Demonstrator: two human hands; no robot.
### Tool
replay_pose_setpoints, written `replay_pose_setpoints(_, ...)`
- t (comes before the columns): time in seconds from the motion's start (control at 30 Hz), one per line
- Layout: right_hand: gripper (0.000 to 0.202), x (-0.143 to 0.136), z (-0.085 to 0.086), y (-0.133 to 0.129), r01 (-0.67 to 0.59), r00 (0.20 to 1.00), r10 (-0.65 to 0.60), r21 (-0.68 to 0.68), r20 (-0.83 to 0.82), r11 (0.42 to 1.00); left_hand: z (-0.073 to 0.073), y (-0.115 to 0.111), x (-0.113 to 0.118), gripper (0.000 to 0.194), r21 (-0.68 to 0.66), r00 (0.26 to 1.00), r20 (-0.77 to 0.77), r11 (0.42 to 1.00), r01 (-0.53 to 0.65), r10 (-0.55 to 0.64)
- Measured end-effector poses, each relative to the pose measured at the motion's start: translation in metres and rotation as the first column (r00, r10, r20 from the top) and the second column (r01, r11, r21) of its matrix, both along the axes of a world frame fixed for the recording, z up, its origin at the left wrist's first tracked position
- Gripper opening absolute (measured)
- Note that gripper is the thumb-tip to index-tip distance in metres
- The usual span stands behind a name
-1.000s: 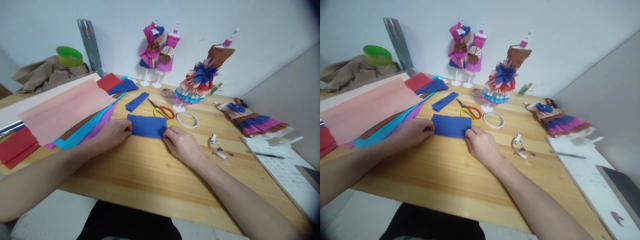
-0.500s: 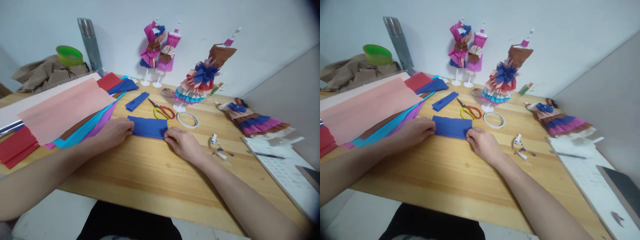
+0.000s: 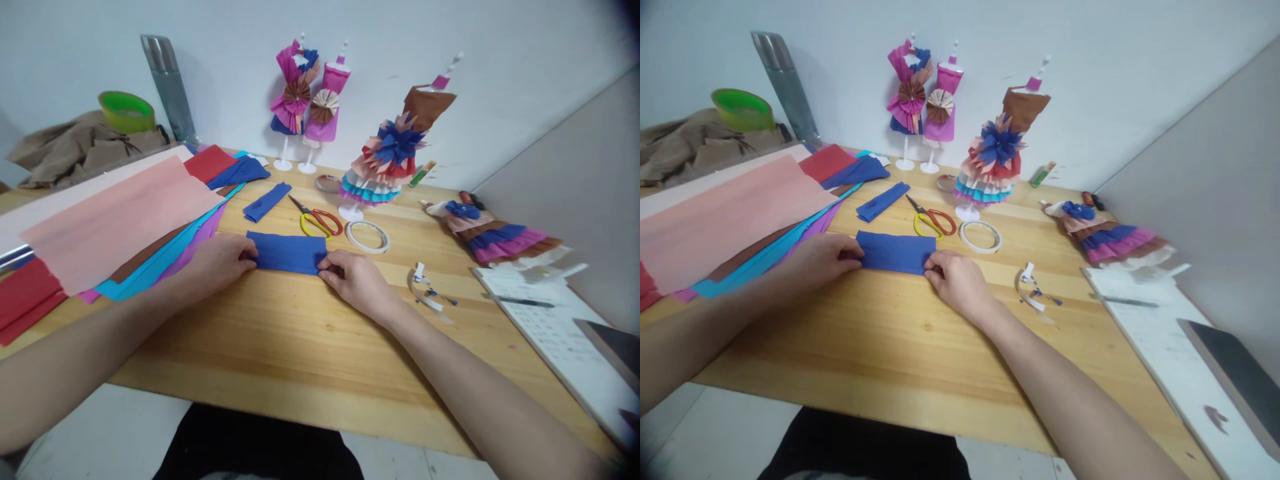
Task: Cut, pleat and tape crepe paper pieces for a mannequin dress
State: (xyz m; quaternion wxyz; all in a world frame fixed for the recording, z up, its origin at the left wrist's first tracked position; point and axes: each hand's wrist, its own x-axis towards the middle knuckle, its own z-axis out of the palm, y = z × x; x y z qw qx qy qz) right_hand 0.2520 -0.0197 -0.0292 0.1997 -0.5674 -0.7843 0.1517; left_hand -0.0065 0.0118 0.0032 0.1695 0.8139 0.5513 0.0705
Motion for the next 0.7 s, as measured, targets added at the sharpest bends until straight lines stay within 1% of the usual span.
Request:
replay_pose_setpoints(0.13, 0.009, -0.0025, 0.0003, -0.0008, -0.008, 0.999, 0.006, 0.032, 0.046, 0.999, -0.0001, -0.0019, 0.0012, 0.019, 0.016, 1.0, 0.015, 1.0, 0.001, -0.001)
replay_pose_setpoints(0.27, 0.009, -0.0057, -0.0009, -0.0031, -0.027, 0.99, 0.009, 0.123, 0.144, 0.992, -0.0003, -0.0029, 0.0015, 0.016, 0.013, 1.0, 0.018, 1.0, 0.009, -0.009)
replay_pose_setpoints(0.37, 0.014, -0.0075, -0.0015, -0.0054, -0.091, 0.969, 0.028, 0.249, 0.247, 0.964, -0.0001, -0.0034, 0.0017, 0.014, 0.022, 0.999, 0.028, 1.0, 0.021, -0.022)
replay_pose_setpoints(0.47, 0.021, -0.0078, -0.0013, -0.0072, -0.161, 0.945, 0.046, 0.339, 0.324, 0.927, -0.0014, -0.0034, 0.0012, 0.013, 0.113, 0.997, 0.014, 0.991, 0.074, -0.076)
replay_pose_setpoints(0.5, 0.022, -0.0074, -0.0011, -0.0076, -0.173, 0.94, 0.05, 0.344, 0.339, 0.923, -0.0023, -0.0031, 0.0008, 0.014, 0.148, 0.995, 0.004, 0.984, 0.095, -0.097)
replay_pose_setpoints(0.57, 0.022, -0.0058, -0.0009, -0.0079, -0.174, 0.939, 0.06, 0.316, 0.34, 0.933, -0.0045, -0.0023, -0.0002, 0.015, 0.191, 0.992, -0.017, 0.973, 0.129, -0.128)
replay_pose_setpoints(0.7, 0.015, -0.0005, -0.0006, -0.0059, -0.136, 0.972, 0.094, 0.192, 0.217, 0.972, -0.0061, -0.0013, -0.002, 0.017, 0.183, 0.987, -0.034, 0.97, 0.163, -0.16)
